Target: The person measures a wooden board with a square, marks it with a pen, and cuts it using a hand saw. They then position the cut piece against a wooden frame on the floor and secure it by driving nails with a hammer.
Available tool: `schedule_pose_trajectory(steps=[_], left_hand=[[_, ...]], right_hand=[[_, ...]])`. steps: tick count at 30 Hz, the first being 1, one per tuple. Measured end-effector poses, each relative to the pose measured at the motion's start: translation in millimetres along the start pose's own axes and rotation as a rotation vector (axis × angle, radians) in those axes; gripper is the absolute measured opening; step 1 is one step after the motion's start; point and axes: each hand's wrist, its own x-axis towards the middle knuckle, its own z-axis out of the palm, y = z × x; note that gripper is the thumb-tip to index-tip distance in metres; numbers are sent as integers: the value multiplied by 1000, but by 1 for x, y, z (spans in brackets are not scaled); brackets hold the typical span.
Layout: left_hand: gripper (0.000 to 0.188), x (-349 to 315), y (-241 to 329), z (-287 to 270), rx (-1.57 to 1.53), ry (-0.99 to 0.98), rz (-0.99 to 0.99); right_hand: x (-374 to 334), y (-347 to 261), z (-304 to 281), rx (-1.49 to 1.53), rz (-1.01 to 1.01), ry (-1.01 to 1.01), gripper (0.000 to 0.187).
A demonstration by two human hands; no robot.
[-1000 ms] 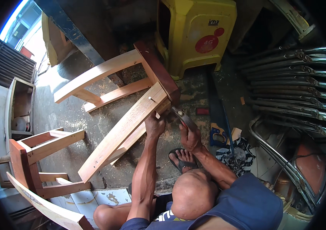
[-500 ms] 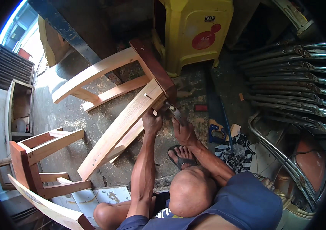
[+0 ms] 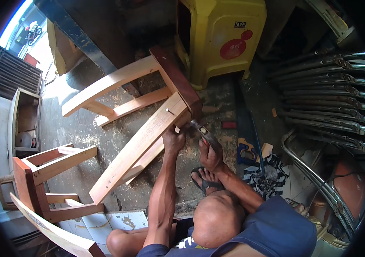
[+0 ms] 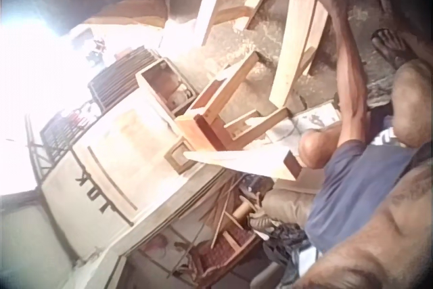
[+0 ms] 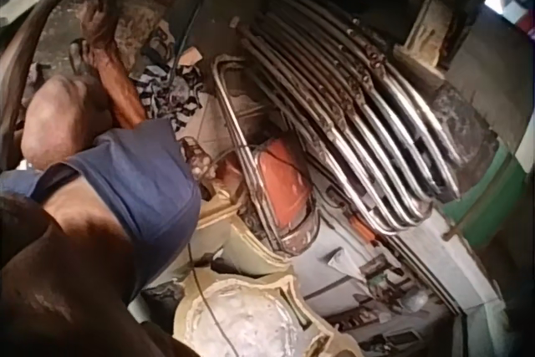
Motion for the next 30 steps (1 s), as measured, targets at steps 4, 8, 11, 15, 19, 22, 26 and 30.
schedule_pose_trajectory(steps=[4,8,11,15,19,22,26,30], left_hand=[[35,-10,-3,7,-112,-27,-31],[45,-10,-3,18,6,-120,-123],[46,2,-25,-1,116,-67,-82],[41,-12,-33,14,147,-32,-26],[41,-13,-8,22,57,-80,-49],[44,-4,-12,-4,51,-77,-53],[48,1,10,2,72,-218,-143],[51,-1,1,-7,97,-187,-119]], right_hand=[[-1,11,-1,-11,135,-90,29],[-10,31,-6,-119,320,-171,29],[3,6,1,33,99,-23,30],[6,16,2,-64,258,-173,29],[2,22,-12,-78,113,-70,32],[15,3,-15,-21,286,-223,36],[-1,30,-63,-130,366,-465,42],[45,39,-81,-682,90,-1237,45]])
